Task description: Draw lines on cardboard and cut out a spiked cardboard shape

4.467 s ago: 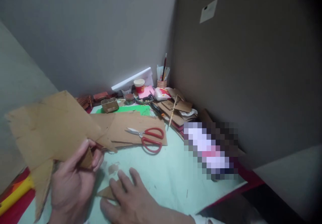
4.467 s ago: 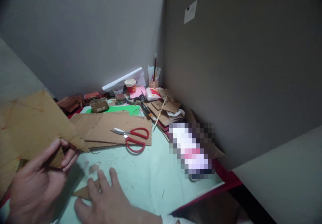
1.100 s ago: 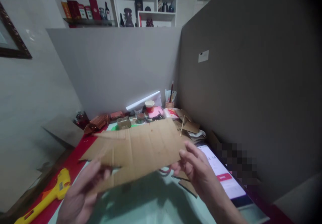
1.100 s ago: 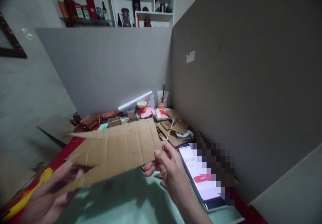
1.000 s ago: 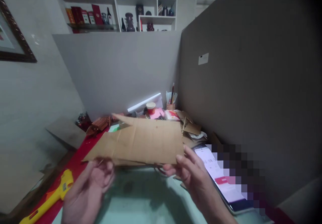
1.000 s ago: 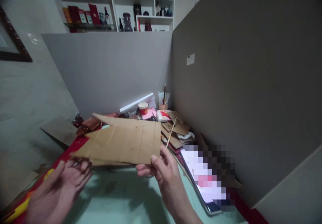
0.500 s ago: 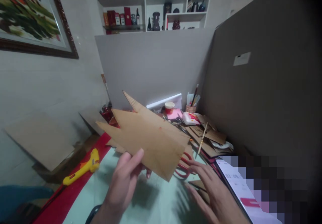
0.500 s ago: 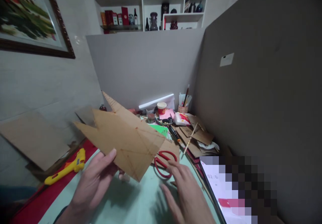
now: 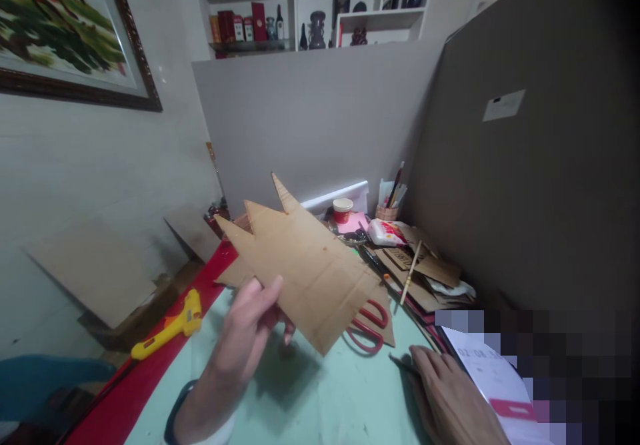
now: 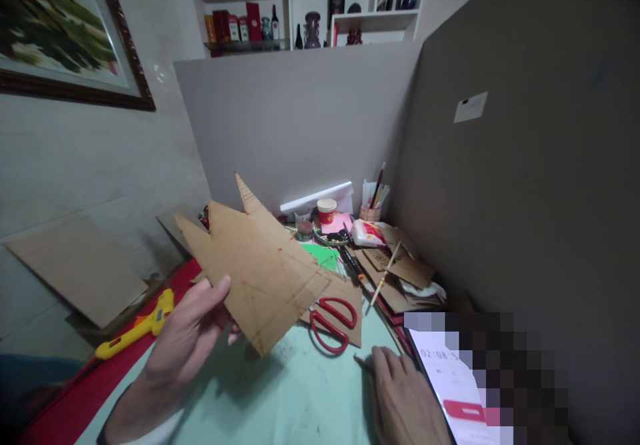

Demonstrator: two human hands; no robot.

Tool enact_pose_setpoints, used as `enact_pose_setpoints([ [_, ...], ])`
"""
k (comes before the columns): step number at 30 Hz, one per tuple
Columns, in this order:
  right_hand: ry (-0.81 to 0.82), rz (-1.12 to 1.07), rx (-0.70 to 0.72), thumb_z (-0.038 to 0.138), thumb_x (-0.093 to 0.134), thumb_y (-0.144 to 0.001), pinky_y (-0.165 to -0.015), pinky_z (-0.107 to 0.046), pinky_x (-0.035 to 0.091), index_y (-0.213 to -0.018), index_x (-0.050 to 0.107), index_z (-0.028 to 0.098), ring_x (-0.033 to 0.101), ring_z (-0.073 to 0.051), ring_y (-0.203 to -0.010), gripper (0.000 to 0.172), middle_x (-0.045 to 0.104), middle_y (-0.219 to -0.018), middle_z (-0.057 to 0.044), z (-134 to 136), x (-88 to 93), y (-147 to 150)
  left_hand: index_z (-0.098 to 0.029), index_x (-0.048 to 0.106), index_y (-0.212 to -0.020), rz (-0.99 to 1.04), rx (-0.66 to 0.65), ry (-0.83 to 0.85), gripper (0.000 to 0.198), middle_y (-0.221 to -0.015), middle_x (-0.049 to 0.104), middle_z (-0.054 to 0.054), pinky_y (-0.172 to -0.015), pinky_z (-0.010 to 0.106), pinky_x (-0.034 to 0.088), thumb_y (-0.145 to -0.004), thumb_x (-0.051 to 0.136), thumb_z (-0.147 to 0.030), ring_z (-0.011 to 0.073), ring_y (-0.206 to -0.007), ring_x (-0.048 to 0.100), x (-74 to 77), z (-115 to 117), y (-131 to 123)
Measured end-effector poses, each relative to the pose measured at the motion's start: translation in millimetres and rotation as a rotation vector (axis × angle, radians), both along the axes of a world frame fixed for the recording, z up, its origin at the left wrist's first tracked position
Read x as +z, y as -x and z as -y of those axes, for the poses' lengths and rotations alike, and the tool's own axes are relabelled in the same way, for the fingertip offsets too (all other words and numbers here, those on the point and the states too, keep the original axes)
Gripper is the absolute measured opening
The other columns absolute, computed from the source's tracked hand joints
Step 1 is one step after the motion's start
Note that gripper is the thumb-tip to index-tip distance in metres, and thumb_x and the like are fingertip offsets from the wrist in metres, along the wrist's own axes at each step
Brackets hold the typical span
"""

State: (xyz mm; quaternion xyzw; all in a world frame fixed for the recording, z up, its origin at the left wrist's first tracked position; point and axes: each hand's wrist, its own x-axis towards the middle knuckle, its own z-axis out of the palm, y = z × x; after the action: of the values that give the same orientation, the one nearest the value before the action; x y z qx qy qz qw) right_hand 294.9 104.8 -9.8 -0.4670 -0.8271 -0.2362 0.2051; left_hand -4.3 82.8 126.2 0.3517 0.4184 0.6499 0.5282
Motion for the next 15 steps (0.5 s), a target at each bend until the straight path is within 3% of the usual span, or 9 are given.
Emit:
enact_pose_setpoints([
  [6, 0.028, -0.013, -0.104, 0.006, 0.050, -0.091, -0.071, -0.050, 0.058, -0.103, 0.068, 0.006, 0.069, -0.037, -0.083, 0.022, 0.074, -0.102, -0.024, -19, -6.0, 11, -0.016, 0.063, -0.074, -0.014, -0.041, 0.005, 0.037, -0.061, 0.063, 0.001, -0.039, 0.023, 0.046, -0.074, 0.084, -0.048, 0.0139, -0.049, 0.055, -2.2, -4, -2],
  [10, 0.074, -0.043, -0.113, 0.010, 0.052, -0.093, -0.072, -0.053, 0.058, -0.108, 0.068, 0.007, 0.069, -0.041, -0.091, 0.023, 0.073, -0.110, -0.026, -15, -2.2, 17, -0.016, 0.065, -0.075, -0.026, -0.046, 0.007, 0.039, -0.061, 0.063, 0.001, -0.038, 0.022, 0.045, -0.071, 0.085, -0.049, 0.0136, -0.049, 0.055, -3.7, -9, -2],
  [15, 0.176, -0.057, -0.064, 0.004, 0.055, -0.091, -0.087, -0.046, 0.058, -0.125, 0.064, 0.008, 0.069, -0.033, -0.103, 0.036, 0.070, -0.123, -0.021, -16, 17.0, 38, -0.016, 0.065, -0.076, -0.050, 0.002, 0.030, 0.041, -0.060, 0.063, -0.001, -0.039, 0.020, 0.044, -0.069, 0.087, -0.050, 0.0120, -0.049, 0.055, -7.3, -14, -2],
])
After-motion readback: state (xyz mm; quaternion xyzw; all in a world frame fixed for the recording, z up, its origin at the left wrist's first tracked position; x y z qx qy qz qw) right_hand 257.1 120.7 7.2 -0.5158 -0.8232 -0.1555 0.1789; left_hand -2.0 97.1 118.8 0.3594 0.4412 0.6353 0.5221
